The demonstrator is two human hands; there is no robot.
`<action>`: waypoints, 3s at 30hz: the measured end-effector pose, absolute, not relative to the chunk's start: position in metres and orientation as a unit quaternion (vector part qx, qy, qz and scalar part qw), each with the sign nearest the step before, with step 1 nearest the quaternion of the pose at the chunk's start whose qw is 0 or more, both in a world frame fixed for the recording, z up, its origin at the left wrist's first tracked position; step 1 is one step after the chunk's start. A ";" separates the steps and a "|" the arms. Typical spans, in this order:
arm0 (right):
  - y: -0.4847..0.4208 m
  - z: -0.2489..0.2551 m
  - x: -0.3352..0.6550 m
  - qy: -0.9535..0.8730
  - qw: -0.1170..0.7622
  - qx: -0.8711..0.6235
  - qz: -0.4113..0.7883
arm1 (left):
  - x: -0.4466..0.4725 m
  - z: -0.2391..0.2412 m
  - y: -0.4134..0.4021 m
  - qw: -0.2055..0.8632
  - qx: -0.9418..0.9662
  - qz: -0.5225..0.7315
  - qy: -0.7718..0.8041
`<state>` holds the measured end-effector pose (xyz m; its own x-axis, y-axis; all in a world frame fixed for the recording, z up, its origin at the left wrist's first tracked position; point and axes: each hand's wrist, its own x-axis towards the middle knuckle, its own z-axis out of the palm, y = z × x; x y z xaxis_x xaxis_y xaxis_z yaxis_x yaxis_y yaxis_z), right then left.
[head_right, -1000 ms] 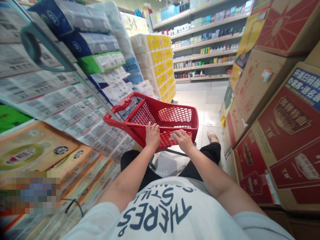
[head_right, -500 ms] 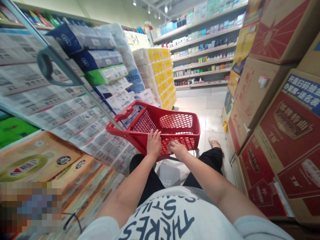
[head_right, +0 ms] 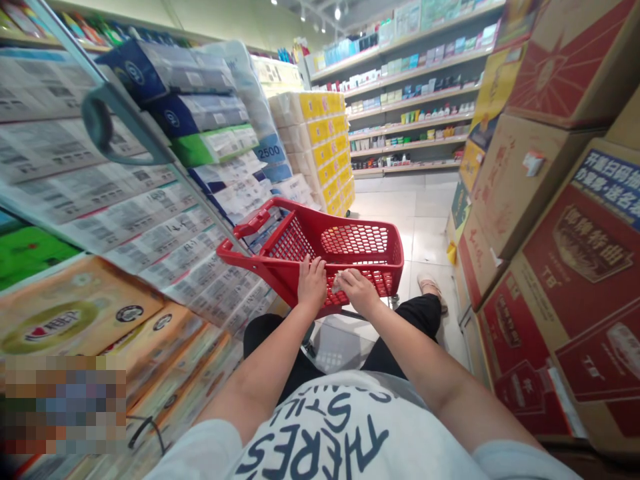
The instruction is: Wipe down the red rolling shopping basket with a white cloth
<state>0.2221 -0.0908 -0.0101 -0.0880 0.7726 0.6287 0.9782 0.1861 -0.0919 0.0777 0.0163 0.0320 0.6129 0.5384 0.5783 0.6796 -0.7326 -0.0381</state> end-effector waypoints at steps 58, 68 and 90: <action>-0.073 -0.025 0.225 -0.806 0.239 -0.486 -0.241 | 0.067 0.033 0.009 0.138 -0.882 -0.282 -0.352; -0.072 -0.023 0.230 -0.794 0.262 -0.488 -0.251 | 0.071 0.031 0.006 0.150 -0.885 -0.268 -0.349; -0.084 -0.029 0.229 -0.790 0.178 -0.549 -0.207 | 0.074 0.029 0.009 0.123 -0.879 -0.311 -0.340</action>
